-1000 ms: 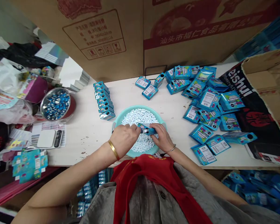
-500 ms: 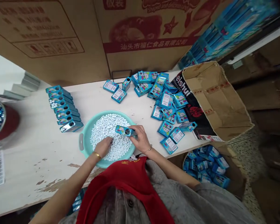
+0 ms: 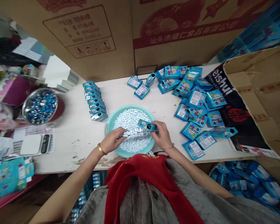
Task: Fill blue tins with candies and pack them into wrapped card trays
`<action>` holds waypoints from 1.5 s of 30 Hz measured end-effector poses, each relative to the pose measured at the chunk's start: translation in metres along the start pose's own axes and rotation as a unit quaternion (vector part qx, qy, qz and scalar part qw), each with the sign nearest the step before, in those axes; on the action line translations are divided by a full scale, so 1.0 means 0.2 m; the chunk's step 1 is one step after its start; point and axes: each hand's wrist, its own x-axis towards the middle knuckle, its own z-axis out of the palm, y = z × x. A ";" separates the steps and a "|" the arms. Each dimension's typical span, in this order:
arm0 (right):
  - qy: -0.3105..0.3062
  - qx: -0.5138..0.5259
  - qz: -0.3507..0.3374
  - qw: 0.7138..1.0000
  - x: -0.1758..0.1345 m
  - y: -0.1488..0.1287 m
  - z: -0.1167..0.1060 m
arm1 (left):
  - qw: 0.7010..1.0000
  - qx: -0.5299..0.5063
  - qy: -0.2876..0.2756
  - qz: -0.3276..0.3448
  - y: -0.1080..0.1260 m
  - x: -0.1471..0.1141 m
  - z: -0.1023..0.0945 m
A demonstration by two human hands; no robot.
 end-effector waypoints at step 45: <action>0.051 -0.019 0.037 0.998 -0.04 0.04 -0.08 | 1.000 -0.010 -0.020 0.010 -0.15 0.10 0.24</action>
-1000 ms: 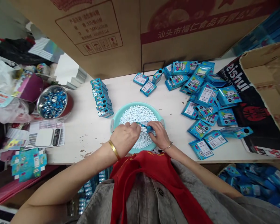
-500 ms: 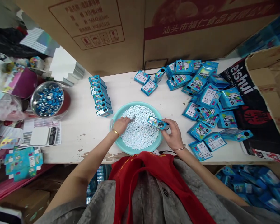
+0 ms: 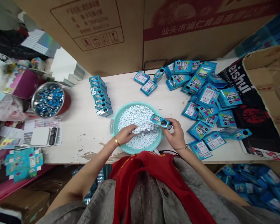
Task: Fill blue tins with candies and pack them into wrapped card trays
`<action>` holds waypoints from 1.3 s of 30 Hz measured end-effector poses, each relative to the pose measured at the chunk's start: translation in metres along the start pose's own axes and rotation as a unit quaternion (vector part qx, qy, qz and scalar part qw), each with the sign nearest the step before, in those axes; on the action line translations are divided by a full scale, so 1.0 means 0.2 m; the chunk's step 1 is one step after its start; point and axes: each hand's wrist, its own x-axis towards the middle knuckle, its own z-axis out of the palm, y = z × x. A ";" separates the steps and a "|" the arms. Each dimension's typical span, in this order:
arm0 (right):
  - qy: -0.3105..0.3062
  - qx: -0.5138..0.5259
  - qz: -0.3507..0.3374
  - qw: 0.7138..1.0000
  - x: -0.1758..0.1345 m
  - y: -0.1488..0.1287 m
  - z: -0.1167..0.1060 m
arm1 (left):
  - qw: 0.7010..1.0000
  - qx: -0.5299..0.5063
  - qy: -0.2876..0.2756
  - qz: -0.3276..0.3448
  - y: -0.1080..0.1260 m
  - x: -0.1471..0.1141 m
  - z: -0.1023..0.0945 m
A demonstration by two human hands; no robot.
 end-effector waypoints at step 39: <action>-0.021 0.042 -0.020 0.999 0.04 -0.04 0.07 | 0.987 0.088 -0.036 -0.129 -0.12 0.19 0.31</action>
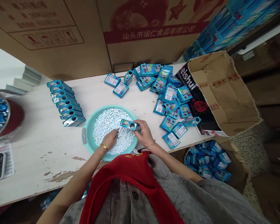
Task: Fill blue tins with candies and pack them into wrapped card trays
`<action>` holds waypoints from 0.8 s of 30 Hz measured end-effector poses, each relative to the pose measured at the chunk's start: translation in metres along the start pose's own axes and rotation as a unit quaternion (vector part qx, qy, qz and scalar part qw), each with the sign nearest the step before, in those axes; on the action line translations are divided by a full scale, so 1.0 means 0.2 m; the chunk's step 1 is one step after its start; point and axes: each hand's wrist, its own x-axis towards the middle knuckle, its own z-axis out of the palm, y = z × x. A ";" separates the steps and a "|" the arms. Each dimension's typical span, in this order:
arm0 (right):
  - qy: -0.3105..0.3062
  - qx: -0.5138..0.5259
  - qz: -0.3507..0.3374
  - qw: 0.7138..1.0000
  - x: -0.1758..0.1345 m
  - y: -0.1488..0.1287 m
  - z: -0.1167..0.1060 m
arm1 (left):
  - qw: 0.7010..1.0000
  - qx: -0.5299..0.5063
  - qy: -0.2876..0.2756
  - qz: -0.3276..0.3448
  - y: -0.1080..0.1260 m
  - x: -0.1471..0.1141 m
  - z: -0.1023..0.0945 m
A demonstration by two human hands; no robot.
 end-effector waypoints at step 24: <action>-0.065 -0.003 -0.095 0.993 -0.06 -0.08 0.13 | 0.952 0.301 -0.053 0.018 0.63 -0.41 -0.86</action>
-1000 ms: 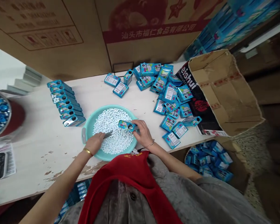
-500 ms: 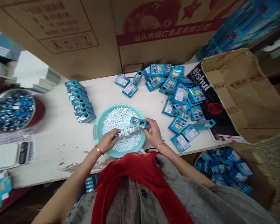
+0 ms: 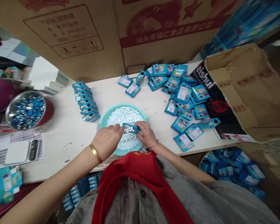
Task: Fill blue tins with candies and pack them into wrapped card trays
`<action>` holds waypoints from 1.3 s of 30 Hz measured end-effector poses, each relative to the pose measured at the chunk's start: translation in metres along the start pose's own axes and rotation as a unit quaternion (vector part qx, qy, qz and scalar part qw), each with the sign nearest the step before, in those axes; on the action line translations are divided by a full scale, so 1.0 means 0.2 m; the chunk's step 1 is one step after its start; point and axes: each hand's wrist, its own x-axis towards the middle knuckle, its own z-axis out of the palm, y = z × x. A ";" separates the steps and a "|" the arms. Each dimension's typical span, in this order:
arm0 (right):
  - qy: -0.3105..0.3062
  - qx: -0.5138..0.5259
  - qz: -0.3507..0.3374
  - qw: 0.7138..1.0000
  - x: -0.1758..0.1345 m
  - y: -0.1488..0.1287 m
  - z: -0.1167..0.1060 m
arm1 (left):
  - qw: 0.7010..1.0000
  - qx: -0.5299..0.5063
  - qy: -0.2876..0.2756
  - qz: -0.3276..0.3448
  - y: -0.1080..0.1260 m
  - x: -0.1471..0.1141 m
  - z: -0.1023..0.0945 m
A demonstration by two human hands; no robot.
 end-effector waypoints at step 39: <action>-0.095 -0.222 0.516 0.822 -0.15 0.65 -0.23 | 0.952 -0.133 0.101 -0.256 -0.84 -0.12 0.80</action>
